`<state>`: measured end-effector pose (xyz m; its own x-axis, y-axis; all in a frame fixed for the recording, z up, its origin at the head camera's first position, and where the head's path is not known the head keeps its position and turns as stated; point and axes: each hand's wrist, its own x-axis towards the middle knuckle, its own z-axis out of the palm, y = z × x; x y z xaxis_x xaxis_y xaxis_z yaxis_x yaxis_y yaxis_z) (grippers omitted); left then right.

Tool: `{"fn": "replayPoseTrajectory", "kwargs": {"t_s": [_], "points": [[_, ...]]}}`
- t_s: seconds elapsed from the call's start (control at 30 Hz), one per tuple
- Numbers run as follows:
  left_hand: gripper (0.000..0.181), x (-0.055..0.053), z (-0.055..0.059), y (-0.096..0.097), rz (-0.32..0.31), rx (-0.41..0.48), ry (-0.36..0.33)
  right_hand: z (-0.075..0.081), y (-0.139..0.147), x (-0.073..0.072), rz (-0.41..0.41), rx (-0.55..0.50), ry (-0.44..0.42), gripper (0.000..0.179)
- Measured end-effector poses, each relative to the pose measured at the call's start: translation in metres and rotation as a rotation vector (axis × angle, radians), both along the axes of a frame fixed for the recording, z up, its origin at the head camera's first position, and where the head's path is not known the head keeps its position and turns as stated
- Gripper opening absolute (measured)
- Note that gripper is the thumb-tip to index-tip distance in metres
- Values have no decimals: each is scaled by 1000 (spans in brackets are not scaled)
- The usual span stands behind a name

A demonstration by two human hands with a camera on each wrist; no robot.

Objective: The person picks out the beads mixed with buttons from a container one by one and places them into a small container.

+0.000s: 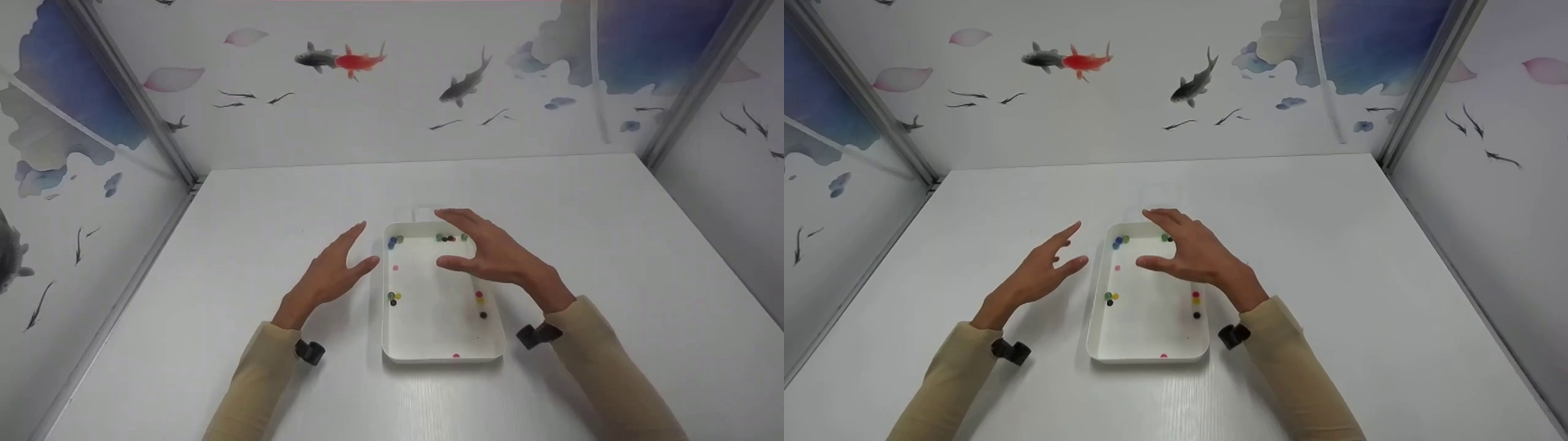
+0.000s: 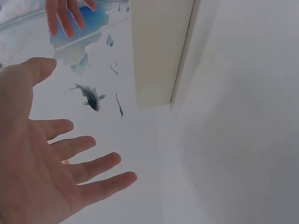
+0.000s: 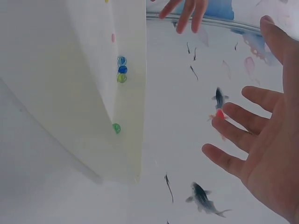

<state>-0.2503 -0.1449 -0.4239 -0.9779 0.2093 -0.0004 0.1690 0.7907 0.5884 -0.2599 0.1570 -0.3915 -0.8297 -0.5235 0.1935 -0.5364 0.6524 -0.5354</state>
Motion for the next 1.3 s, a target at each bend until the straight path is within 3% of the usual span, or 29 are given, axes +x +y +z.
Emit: {"fn": "replayPoseTrajectory", "kwargs": {"t_s": [0.17,0.3,0.67,0.93,1.13,1.3], "points": [[80,4,-4,5,29,122,-80,-7,-11,-1,25,-147,-67,65],[81,6,-8,9,26,199,-128,-9,-21,-1,66,-201,-88,58],[85,11,-13,13,-54,408,-294,-9,-39,-3,113,-194,-105,46],[88,13,-15,17,-139,513,-413,-16,-48,-5,168,-175,-196,44],[90,14,-17,18,-173,541,-473,-19,-54,-10,149,-103,-269,44],[88,15,-20,19,-168,532,-501,-19,-56,-12,183,-64,-312,47]]}}
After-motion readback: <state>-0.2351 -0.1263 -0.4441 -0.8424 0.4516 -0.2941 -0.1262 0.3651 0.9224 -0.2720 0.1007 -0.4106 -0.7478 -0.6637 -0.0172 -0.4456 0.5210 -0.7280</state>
